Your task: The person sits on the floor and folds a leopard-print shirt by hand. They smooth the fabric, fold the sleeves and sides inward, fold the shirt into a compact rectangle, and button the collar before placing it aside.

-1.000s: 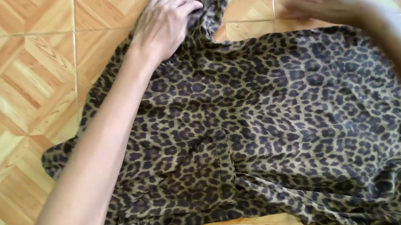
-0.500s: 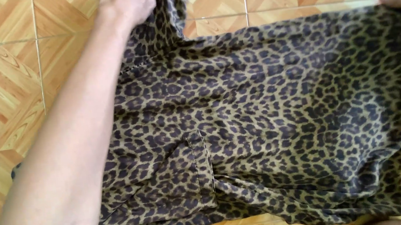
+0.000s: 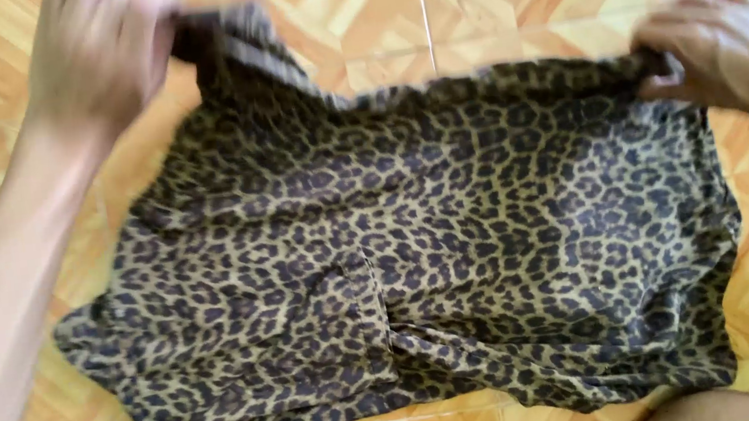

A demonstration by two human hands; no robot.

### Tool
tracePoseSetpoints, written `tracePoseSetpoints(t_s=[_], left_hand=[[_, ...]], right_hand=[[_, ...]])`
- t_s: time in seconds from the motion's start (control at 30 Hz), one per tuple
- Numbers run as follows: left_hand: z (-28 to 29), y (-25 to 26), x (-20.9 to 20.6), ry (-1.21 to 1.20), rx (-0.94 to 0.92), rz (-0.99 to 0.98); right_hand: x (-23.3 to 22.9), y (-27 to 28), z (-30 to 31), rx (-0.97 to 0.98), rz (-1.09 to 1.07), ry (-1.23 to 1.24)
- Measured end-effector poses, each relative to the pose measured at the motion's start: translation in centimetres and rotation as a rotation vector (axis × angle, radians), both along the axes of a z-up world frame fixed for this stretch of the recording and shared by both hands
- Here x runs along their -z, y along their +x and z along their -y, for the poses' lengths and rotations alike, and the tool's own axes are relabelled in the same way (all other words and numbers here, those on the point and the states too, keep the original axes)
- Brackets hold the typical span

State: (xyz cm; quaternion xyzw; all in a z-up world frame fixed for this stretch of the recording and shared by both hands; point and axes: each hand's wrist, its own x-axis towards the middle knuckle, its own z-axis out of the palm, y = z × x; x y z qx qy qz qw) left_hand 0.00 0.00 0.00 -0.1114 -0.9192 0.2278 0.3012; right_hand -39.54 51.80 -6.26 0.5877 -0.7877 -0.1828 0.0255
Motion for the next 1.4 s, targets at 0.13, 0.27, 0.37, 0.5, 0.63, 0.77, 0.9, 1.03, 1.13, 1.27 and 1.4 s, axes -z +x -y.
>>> tracePoseSetpoints(t_s=[0.13, 0.27, 0.37, 0.5, 0.63, 0.77, 0.9, 1.03, 1.13, 1.27, 1.4], left_hand=[[-10.6, 6.9, -10.4, 1.252, 0.007, 0.708], [-13.2, 17.8, -1.7, 0.169, 0.320, 0.323], [-16.8, 20.3, 0.8, 0.346, 0.042, 0.594], [-18.5, 19.7, 0.3, 0.409, -0.012, 0.555], [-17.7, 20.2, 0.7, 0.546, 0.062, 0.523], [-18.6, 20.6, -0.1, 0.606, 0.152, 0.499], [-21.1, 21.0, -1.8, 0.611, 0.116, 0.519], [-21.9, 20.5, -1.4, 0.722, 0.007, 0.563], [-22.2, 20.0, -0.2, 0.882, -0.070, 0.397], [-23.3, 18.5, -3.2, 0.941, -0.073, 0.184], [-23.9, 20.8, -1.8, 1.044, -0.068, 0.195]], right_hand=[[-1.4, 4.4, -4.6, -0.160, -0.284, -0.114], [-0.1, 8.2, -6.1, -0.059, 0.162, -0.007], [1.8, 9.0, -7.7, -0.152, 0.013, -0.066], [0.8, 9.7, -8.2, -0.083, 0.018, -0.043], [0.1, 9.6, -9.9, 0.044, 0.019, -0.051], [-0.4, 9.1, -12.0, 0.109, 0.082, -0.144], [-1.4, 11.0, -11.6, 0.301, 0.236, -0.140], [-7.0, 20.3, -3.9, 0.379, 0.232, 0.232], [-12.6, 33.3, 4.2, 0.461, 0.774, 0.030], [-6.6, 44.5, 9.2, -0.017, 0.822, -0.435], [-2.2, 46.4, 11.8, -0.015, 0.646, -0.776]])
